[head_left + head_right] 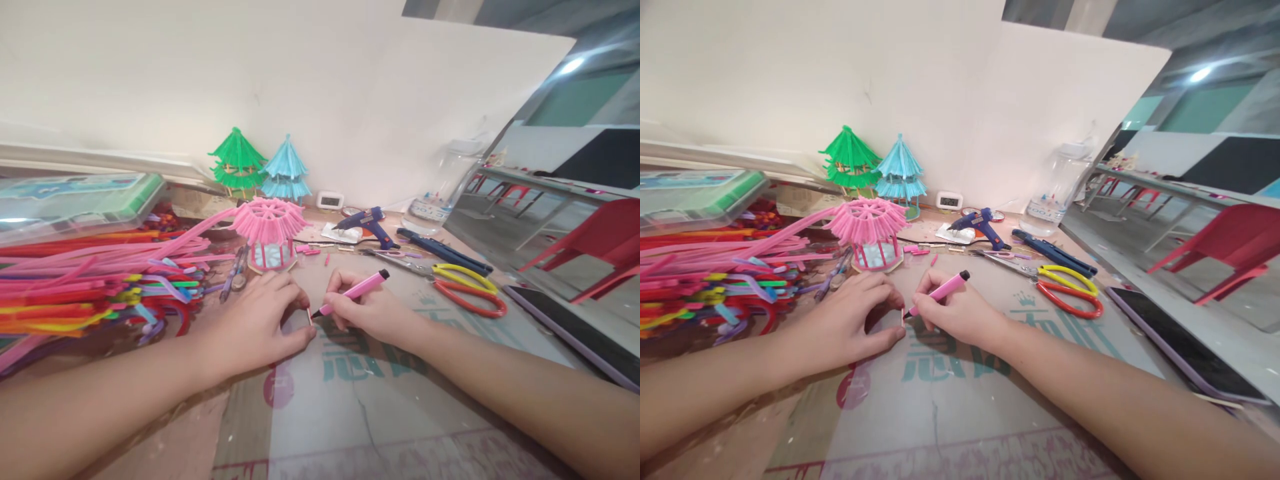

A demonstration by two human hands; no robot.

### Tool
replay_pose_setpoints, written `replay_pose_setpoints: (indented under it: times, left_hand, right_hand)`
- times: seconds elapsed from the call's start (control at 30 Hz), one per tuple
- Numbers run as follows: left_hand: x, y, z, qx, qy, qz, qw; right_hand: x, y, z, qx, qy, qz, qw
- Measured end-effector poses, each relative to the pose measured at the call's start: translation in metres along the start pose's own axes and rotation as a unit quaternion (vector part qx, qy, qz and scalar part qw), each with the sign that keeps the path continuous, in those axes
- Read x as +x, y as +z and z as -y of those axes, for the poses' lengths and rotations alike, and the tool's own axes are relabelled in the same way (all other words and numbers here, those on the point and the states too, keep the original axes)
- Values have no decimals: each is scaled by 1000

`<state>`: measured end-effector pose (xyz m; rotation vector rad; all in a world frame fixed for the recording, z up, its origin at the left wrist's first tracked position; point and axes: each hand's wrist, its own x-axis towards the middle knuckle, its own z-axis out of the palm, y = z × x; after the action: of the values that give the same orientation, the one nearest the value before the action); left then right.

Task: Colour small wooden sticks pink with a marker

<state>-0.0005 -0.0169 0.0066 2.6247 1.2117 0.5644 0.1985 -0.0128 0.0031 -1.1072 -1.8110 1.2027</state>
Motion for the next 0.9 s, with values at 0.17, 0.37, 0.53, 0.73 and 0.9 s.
replay_pose_setpoints:
  times: [0.17, 0.37, 0.53, 0.73, 0.9]
  left_hand:
    - [-1, -1, 5, -12, 22, -6, 1000]
    - [2, 0, 13, -42, 70, -34, 996]
    - [4, 1, 15, -35, 84, -22, 996]
    - [2, 0, 15, -28, 95, -40, 994]
    - [0, -1, 13, -30, 90, -42, 995]
  right_hand:
    - [0, 0, 3, -7, 3, 4, 1000]
    - [-1, -1, 3, -11, 9, 6, 1000]
    - [-1, -1, 4, -15, 13, 3, 1000]
    - [-3, 0, 6, -8, 28, 37, 999]
    - [-3, 3, 9, -2, 40, 12, 999]
